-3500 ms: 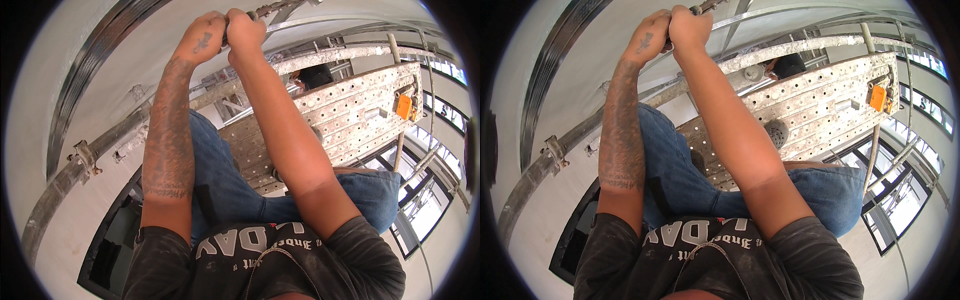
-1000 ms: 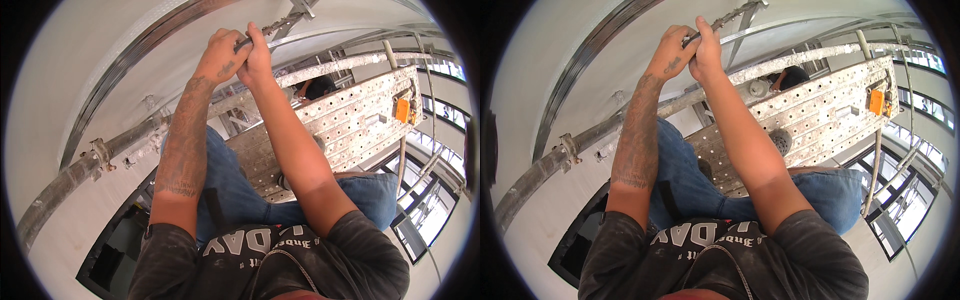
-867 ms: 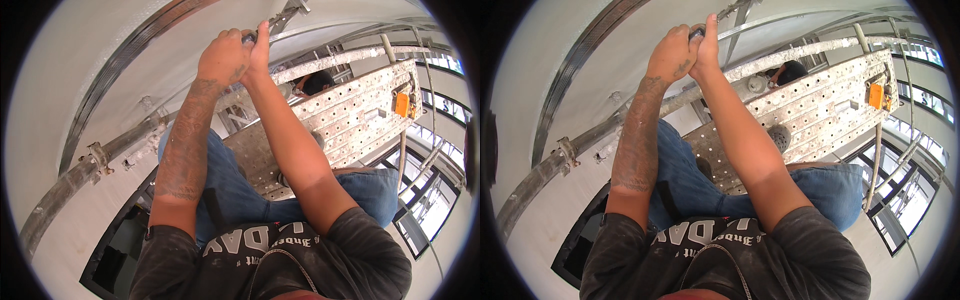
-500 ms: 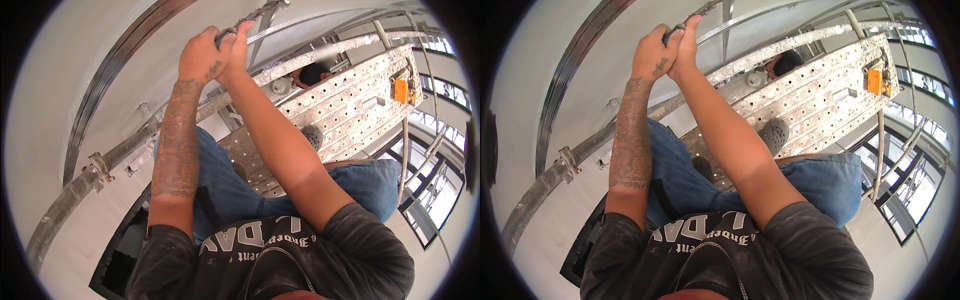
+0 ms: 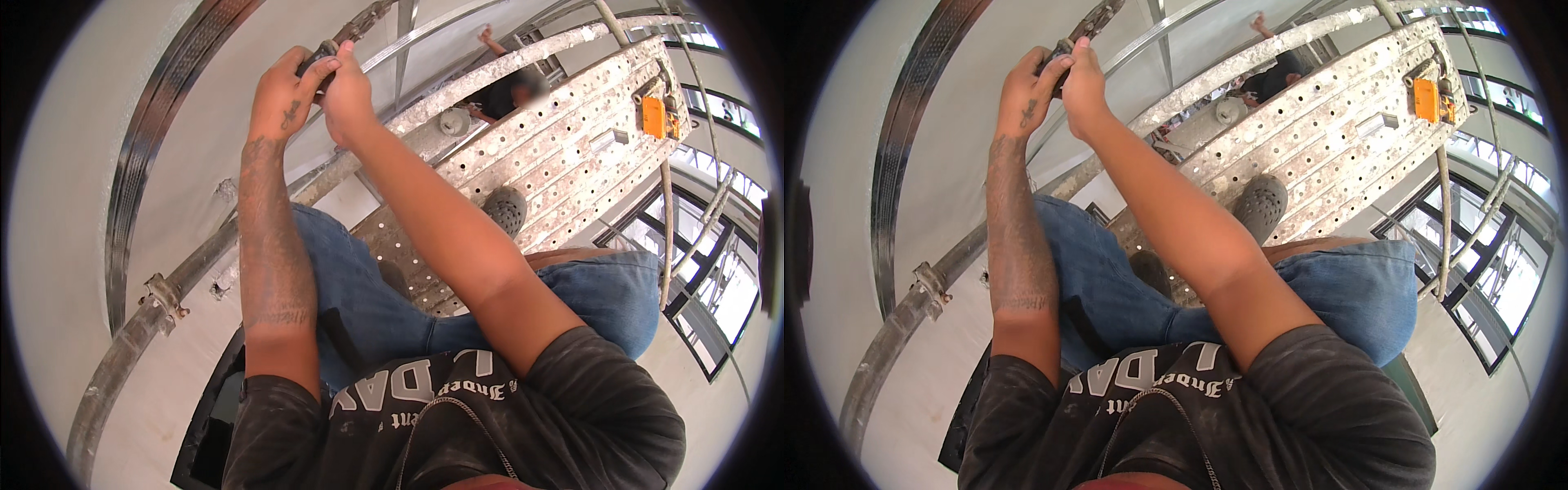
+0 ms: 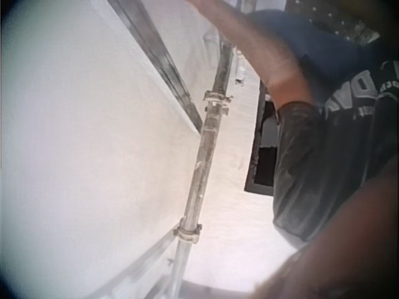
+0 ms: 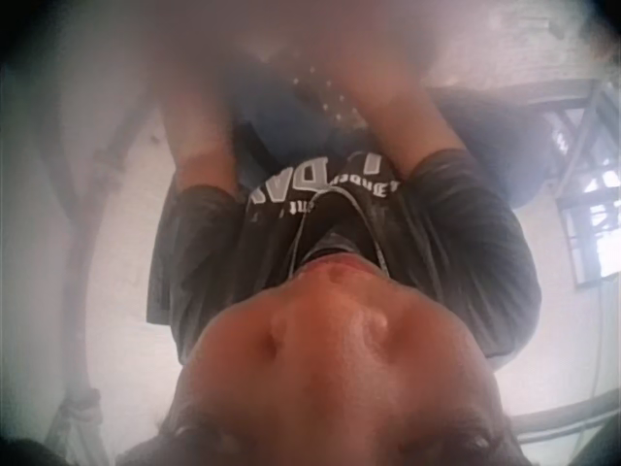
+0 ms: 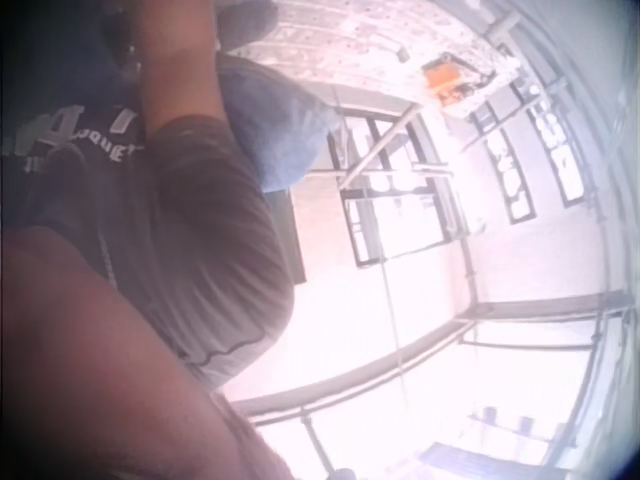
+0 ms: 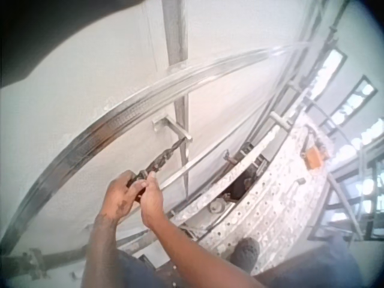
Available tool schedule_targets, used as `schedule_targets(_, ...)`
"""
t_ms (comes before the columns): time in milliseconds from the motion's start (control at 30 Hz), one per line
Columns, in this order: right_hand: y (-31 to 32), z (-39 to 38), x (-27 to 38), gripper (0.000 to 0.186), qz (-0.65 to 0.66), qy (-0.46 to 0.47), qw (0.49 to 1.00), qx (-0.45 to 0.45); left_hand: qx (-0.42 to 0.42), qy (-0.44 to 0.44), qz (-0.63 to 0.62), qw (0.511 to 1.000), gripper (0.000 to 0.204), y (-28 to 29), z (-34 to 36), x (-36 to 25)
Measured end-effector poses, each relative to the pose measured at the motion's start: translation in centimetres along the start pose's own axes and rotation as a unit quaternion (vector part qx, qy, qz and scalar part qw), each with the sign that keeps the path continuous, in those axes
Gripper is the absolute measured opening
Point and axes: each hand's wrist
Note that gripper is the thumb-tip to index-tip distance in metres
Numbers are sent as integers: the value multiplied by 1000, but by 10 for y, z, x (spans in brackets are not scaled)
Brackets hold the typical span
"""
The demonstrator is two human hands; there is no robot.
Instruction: The person secures metal conduit to a ceiling structure using pliers and a cordless drill. They repeatedly clamp conduit sections to brackets and then drive screws into the perforated metal framework to fasten the assembly.
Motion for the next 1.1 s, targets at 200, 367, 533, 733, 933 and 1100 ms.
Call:
schedule_targets(200, 2, -12, -2, 43, 66, 46, 997, 2, 37, 37, 163, 985, 51, 7, -12, -57)
schedule_targets(367, 17, -2, -9, 38, -30, 106, 993, -28, 36, 19, 114, 993, 47, 0, -15, -42)
schedule_targets(533, 35, 14, -6, 31, -306, 156, 938, -43, 36, 41, 25, 998, 41, -5, -5, -1)
schedule_targets(733, 31, 0, 1, 24, -313, 220, 924, -10, 12, 75, 105, 992, 46, -2, -12, -40)
schedule_targets(933, 32, 1, 1, 20, -206, 121, 971, 23, 14, 51, 6, 999, 48, -1, 0, -1)
schedule_targets(1100, 36, 3, 15, 22, -98, 30, 992, 73, 72, 57, 8, 996, 38, -2, 3, 1)
Point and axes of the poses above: each hand's wrist, its own z-axis towards the middle knuckle, its own y-axis out of the back of the hand, x = y × z, and after that the axes turned 10 degrees about -z, right-handed
